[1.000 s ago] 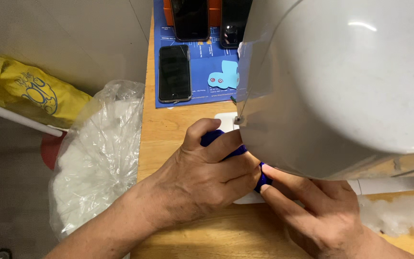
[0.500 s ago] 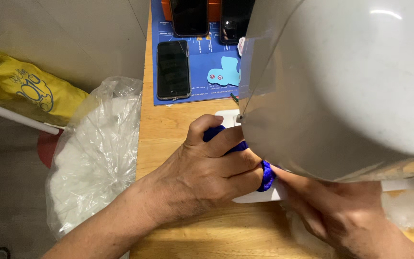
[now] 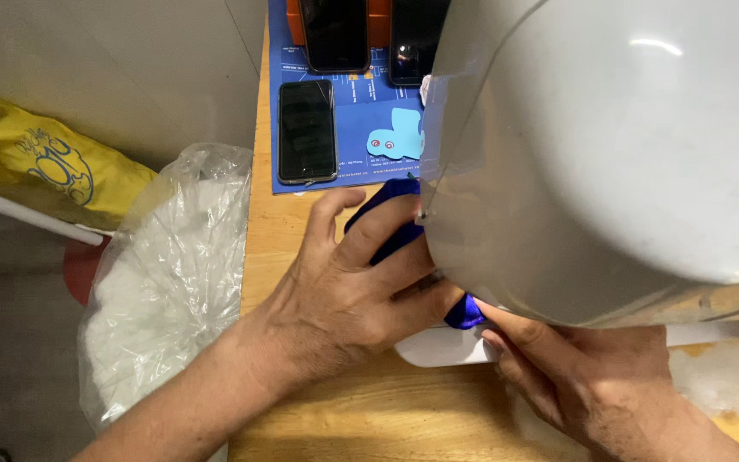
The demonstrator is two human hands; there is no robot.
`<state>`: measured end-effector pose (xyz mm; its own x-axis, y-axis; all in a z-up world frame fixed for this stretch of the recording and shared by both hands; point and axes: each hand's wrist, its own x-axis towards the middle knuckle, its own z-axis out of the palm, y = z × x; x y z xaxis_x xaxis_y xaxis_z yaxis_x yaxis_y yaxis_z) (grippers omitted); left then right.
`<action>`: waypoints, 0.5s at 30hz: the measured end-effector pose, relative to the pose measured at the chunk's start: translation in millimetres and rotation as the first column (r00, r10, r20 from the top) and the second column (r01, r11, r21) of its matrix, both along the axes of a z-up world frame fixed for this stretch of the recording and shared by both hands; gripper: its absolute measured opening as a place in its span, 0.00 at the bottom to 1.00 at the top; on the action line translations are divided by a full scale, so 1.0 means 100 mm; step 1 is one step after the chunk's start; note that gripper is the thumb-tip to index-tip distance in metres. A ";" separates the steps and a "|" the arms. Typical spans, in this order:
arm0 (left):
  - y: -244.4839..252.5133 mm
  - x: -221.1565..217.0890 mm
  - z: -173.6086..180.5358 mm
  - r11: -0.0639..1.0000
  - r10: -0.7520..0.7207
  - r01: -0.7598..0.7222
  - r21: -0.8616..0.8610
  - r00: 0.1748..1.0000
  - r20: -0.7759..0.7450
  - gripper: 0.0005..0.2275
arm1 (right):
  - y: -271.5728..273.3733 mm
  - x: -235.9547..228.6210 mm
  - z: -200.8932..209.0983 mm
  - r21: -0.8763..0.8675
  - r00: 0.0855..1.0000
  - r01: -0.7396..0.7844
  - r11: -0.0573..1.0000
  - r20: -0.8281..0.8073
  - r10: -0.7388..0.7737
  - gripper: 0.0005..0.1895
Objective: The person stuffs white cotton-like material into a blue fabric piece by hand, then places the stuffed item under a sewing machine and sews it shut. The person then removes the item and adjusts the fabric.
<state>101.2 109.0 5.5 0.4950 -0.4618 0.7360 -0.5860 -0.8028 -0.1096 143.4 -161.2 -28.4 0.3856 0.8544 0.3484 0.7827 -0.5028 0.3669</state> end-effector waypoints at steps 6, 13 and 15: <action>-0.06 0.11 -0.16 0.992 -0.115 0.108 -0.064 0.986 -0.121 0.10 | -0.04 0.03 -0.02 0.002 0.995 -0.097 0.995 -0.011 0.097 0.30; 0.01 0.20 -0.17 0.990 -0.132 0.124 -0.061 0.978 -0.163 0.14 | 0.08 0.01 0.10 0.070 0.994 0.078 0.995 -0.085 -0.072 0.25; -0.02 0.16 -0.16 1.000 -0.011 0.009 -0.024 0.996 -0.093 0.16 | 0.09 0.00 0.09 0.045 0.988 0.137 0.990 -0.080 -0.133 0.30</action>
<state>117.4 107.2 -10.8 0.5576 -0.4497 0.6977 -0.6005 -0.7988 -0.0349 143.3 -152.6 -19.2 0.5233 0.7749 0.3545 0.7313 -0.6219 0.2799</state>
